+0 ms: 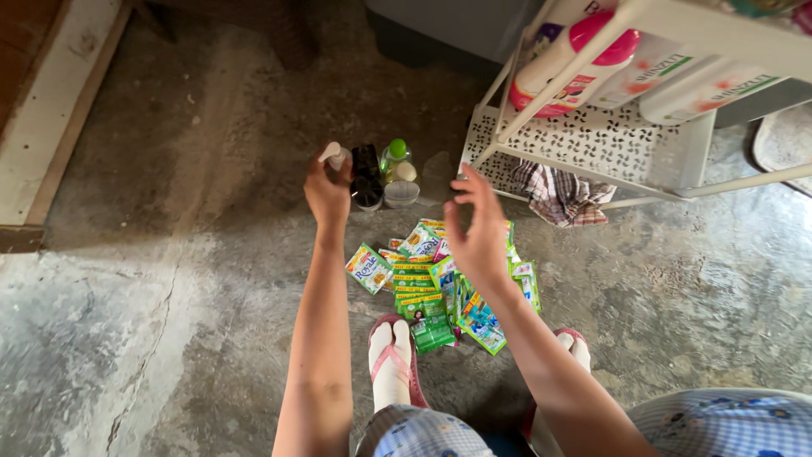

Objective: The person organizes various personal care items and cleaning supplies, moving them between a plastic shelving unit and the floor.

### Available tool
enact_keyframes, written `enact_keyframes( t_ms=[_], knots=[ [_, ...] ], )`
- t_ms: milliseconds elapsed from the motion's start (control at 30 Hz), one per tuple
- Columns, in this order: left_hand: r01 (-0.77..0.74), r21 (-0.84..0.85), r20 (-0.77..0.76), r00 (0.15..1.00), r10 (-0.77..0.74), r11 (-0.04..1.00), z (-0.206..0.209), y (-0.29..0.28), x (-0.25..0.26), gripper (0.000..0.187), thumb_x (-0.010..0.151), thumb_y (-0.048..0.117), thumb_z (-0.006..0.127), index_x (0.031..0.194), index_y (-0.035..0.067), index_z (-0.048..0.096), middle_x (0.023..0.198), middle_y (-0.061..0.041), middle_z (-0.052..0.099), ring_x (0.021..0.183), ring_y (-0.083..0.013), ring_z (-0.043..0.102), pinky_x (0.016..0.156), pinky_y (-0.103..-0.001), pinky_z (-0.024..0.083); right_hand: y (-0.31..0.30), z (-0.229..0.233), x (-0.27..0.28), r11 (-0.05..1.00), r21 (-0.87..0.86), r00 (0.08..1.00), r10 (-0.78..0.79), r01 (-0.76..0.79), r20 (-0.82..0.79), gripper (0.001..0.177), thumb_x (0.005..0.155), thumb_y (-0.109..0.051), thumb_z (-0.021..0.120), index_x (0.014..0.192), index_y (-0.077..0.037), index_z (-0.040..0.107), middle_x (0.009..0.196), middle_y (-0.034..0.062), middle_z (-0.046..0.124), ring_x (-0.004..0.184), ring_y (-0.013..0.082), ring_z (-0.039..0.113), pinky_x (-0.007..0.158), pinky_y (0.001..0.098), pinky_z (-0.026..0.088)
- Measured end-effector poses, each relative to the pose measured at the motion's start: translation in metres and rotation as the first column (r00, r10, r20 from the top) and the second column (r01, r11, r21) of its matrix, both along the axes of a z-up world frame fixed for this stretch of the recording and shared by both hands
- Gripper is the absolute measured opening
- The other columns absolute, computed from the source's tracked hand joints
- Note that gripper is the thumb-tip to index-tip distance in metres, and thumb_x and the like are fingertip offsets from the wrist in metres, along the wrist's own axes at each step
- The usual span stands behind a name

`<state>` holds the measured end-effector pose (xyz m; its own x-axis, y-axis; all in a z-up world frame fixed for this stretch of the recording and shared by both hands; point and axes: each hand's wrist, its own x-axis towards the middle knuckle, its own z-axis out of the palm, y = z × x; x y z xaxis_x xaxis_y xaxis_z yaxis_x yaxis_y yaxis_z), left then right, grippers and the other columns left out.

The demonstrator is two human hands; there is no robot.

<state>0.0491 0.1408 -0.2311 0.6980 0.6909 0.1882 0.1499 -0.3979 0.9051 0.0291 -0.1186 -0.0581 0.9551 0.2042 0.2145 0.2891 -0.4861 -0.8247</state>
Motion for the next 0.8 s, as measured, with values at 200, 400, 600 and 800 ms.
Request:
enact_keyframes(
  t_ms=[200, 400, 600, 800],
  knots=[
    [0.032, 0.013, -0.033, 0.999, -0.032, 0.999, 0.013, 0.002, -0.012, 0.054, 0.083, 0.020, 0.084, 0.132, 0.009, 0.066, 0.118, -0.014, 0.076, 0.112, -0.0277, 0.074, 0.096, -0.039, 0.056, -0.040, 0.026, 0.046, 0.954, 0.006, 0.793, -0.253, 0.300, 0.554, 0.043, 0.094, 0.007, 0.061, 0.137, 0.003, 0.058, 0.125, 0.0151, 0.064, 0.101, 0.0222, 0.056, 0.085, 0.0360, 0.048],
    [-0.143, 0.193, -0.053, 0.986, 0.155, 0.971, 0.054, -0.017, -0.052, 0.052, 0.090, 0.013, 0.079, 0.137, 0.004, 0.060, 0.133, -0.020, 0.059, 0.123, -0.0375, 0.060, 0.102, -0.045, 0.048, -0.068, 0.052, 0.113, 0.943, -0.091, 0.815, -0.226, 0.320, 0.533, 0.074, 0.101, 0.002, 0.066, 0.165, -0.007, 0.029, 0.136, 0.0154, 0.048, 0.121, 0.0251, 0.053, 0.101, 0.0382, 0.047],
    [-0.043, 0.147, 0.155, 0.988, 0.020, 0.988, 0.122, -0.046, -0.067, 0.039, 0.099, 0.006, 0.071, 0.136, 0.006, 0.060, 0.133, -0.013, 0.060, 0.122, -0.0294, 0.061, 0.097, -0.038, 0.051, -0.069, 0.069, 0.102, 0.942, -0.120, 0.800, -0.195, 0.315, 0.568, 0.068, 0.097, -0.002, 0.080, 0.149, -0.009, 0.037, 0.138, 0.0174, 0.046, 0.127, 0.0310, 0.051, 0.102, 0.0410, 0.045],
    [0.298, 0.016, 0.272, 0.917, -0.291, 0.954, 0.209, -0.077, -0.073, 0.044, 0.098, 0.007, 0.079, 0.137, 0.009, 0.061, 0.128, -0.009, 0.066, 0.119, -0.0206, 0.066, 0.103, -0.035, 0.054, -0.071, 0.059, 0.050, 0.970, 0.082, 0.727, -0.226, 0.229, 0.648, 0.058, 0.116, -0.014, 0.081, 0.152, -0.002, 0.038, 0.145, 0.0156, 0.044, 0.139, 0.0268, 0.055, 0.118, 0.0397, 0.047]
  ],
)
